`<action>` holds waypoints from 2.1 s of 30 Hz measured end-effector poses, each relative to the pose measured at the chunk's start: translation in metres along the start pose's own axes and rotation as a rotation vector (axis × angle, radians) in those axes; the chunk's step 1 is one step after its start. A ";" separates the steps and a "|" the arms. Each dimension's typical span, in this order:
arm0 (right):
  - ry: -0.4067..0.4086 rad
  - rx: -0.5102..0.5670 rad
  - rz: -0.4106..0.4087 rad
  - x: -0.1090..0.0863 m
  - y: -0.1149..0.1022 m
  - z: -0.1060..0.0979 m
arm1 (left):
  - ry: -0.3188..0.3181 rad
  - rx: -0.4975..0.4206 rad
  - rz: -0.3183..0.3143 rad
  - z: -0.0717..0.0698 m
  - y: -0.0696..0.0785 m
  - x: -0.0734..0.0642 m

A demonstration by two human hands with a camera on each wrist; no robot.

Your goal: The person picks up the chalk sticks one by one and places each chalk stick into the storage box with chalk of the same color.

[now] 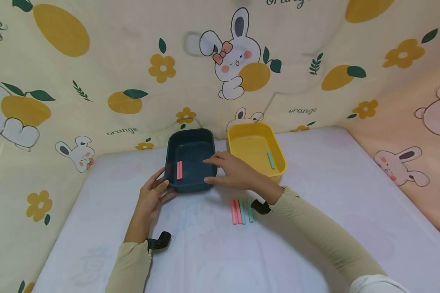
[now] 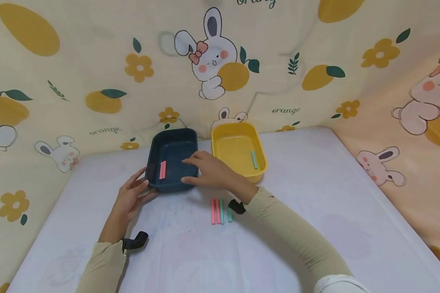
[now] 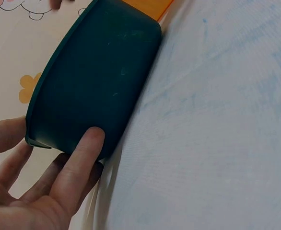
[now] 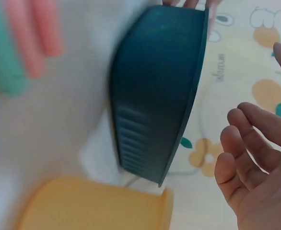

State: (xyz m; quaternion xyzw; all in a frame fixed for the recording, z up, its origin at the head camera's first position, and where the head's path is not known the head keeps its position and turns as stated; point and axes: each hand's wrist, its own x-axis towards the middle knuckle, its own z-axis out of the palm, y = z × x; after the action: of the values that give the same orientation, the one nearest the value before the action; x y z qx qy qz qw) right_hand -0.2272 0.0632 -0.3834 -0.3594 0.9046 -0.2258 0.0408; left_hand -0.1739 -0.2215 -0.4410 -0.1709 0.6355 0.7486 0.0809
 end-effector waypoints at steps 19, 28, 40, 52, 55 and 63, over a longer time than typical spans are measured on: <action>-0.076 -0.129 0.051 -0.101 0.022 0.015 | -0.007 0.083 0.058 0.001 -0.002 -0.003; -0.041 -0.191 0.002 -0.100 0.021 0.022 | 0.007 0.076 0.067 0.000 0.003 0.000; -0.061 -0.223 0.039 -0.104 0.019 0.035 | -0.007 0.071 0.086 -0.001 -0.002 -0.002; -0.066 -0.198 0.064 -0.103 0.020 0.042 | -0.008 0.053 0.073 0.001 -0.004 -0.002; -0.064 -0.186 0.070 -0.104 0.020 0.042 | -0.014 0.053 0.074 0.001 -0.005 -0.001; -0.062 -0.165 0.065 -0.102 0.020 0.038 | -0.010 0.064 0.064 -0.002 -0.006 -0.001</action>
State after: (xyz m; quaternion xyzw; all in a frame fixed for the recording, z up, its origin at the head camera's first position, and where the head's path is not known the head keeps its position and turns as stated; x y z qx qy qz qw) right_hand -0.1561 0.1298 -0.4354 -0.3387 0.9296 -0.1376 0.0465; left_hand -0.1707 -0.2225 -0.4466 -0.1442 0.6637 0.7310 0.0654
